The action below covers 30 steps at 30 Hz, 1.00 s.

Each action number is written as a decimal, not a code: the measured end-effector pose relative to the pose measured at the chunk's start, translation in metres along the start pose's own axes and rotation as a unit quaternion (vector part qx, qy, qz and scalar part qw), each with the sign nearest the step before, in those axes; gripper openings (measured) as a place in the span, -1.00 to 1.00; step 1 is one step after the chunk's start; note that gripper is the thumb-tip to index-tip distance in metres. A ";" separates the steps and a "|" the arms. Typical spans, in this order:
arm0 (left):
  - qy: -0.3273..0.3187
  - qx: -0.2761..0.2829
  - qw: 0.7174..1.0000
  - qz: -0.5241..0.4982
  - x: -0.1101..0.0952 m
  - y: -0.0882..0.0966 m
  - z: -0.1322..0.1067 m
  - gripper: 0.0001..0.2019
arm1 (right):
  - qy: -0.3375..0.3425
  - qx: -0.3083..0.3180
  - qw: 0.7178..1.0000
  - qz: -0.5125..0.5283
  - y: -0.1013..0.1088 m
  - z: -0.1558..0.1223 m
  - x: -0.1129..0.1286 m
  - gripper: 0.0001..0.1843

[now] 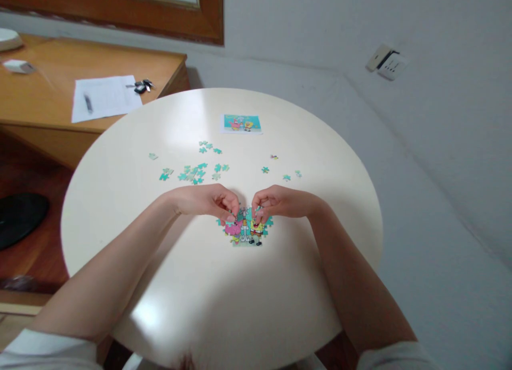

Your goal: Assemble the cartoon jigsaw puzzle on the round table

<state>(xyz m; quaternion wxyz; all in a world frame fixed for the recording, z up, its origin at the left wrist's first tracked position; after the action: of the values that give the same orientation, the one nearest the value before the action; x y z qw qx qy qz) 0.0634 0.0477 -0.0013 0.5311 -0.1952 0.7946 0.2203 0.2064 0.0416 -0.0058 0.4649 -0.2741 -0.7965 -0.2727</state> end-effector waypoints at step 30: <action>-0.022 0.072 0.996 -0.057 -0.004 -0.017 0.000 -0.73 | 0.099 -0.300 0.946 0.076 0.041 0.011 0.001 -0.66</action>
<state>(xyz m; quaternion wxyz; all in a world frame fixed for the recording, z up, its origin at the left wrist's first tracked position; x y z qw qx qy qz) 0.0741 0.0334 -0.0001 0.5729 -0.1961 0.7840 0.1365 0.2277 0.0783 -0.0024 0.4566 -0.4322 -0.6048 -0.4888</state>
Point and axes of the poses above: each hand's wrist, its own z-axis towards the middle knuckle, its own y-axis out of the back of the hand, x = y × z, the point moved 6 cm from there along z, towards the middle knuckle, and after that the axes turned 11 degrees about -x, right-handed, at the moved point
